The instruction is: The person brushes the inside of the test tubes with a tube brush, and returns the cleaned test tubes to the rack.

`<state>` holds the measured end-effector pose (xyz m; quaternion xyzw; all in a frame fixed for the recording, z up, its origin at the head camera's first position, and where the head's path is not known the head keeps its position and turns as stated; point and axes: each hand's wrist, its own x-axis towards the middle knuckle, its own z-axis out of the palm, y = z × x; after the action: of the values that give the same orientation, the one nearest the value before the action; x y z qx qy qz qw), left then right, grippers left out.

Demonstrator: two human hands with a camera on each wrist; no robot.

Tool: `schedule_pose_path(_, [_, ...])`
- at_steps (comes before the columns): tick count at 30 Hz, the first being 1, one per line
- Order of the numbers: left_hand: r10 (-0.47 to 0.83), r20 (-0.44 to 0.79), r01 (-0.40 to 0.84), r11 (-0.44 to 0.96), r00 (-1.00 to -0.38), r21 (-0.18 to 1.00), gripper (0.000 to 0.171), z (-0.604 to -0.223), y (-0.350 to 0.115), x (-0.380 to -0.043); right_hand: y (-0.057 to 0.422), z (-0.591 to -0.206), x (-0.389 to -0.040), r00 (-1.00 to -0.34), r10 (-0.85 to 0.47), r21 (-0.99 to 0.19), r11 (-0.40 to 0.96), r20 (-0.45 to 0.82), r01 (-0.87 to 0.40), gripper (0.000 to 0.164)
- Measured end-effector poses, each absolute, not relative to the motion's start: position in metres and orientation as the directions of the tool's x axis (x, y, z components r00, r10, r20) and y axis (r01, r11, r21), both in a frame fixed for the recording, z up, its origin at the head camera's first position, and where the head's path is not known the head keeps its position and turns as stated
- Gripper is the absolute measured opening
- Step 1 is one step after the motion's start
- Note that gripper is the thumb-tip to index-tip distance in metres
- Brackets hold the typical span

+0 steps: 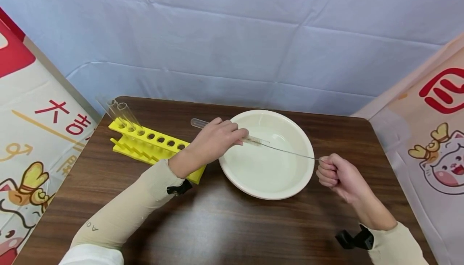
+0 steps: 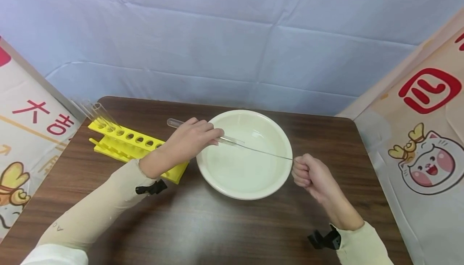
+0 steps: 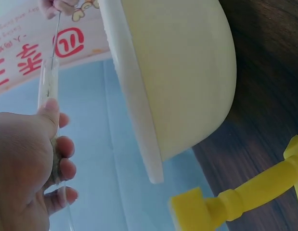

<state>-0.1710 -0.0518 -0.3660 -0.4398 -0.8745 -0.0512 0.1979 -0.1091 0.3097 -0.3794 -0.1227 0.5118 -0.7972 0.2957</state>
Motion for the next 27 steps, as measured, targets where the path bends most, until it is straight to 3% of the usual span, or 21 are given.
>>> schedule_pose_path(27, [0.732,0.383,0.778,0.626,-0.563,-0.055,0.022,-0.363,-0.064,-0.172,0.332,-0.379,-0.108,-0.788,-0.614,-0.887,-0.337,-0.048,0.317,0.034])
